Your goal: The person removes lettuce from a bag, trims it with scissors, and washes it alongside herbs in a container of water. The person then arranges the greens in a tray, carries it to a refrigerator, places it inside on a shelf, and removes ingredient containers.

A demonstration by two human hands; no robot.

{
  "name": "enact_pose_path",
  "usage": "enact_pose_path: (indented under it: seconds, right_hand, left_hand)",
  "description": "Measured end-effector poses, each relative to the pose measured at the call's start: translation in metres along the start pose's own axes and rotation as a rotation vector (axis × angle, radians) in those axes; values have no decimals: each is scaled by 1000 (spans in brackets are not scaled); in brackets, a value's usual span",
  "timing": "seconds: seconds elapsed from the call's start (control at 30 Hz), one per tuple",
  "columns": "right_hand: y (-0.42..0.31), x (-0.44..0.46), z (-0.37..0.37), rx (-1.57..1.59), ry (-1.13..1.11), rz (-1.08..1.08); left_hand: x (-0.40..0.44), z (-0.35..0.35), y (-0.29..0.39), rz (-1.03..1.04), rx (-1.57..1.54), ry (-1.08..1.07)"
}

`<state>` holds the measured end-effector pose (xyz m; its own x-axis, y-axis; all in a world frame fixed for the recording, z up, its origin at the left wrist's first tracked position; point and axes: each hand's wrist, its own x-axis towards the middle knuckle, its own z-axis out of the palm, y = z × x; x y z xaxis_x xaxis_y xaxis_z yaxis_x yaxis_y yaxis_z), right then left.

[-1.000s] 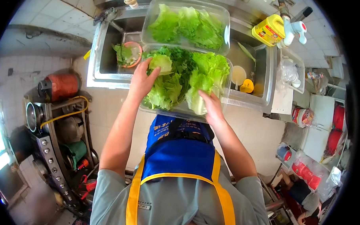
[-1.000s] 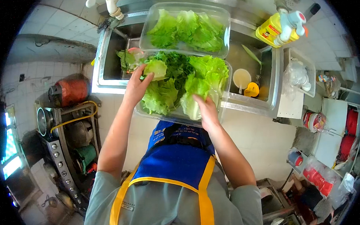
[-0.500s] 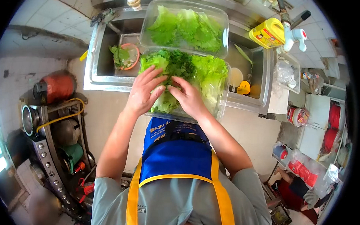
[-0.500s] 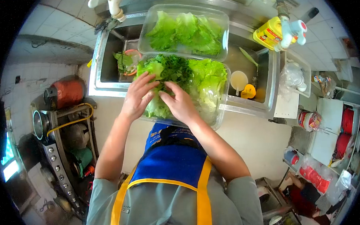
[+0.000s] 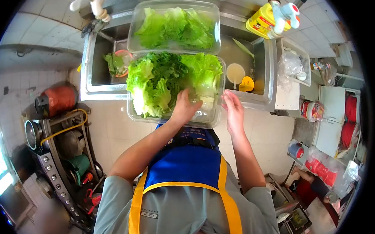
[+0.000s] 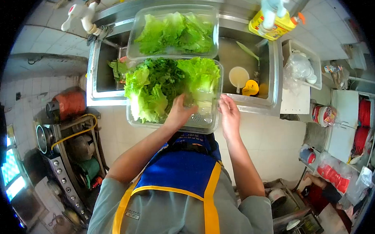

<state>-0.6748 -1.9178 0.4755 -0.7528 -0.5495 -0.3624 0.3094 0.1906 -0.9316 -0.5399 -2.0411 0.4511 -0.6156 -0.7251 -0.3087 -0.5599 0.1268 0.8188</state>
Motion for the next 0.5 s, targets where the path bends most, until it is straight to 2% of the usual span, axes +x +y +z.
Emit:
enact_pose_path:
  seconds: [0.13, 0.23, 0.33, 0.43, 0.5]
  right_hand:
    - [10, 2, -15, 19, -111, 34]
    - [6, 3, -34, 29, -157, 85]
    - [7, 6, -52, 43, -163, 96]
    - [7, 12, -65, 61, -147, 92]
    - [6, 14, -68, 64, -127, 94]
  left_hand:
    - [12, 37, 1, -57, -177, 126]
    - [15, 61, 16, -189, -452, 42]
    - [24, 84, 22, -228, -390, 198]
    - [26, 85, 42, -447, -634, 117]
    - [27, 80, 47, -435, -654, 111]
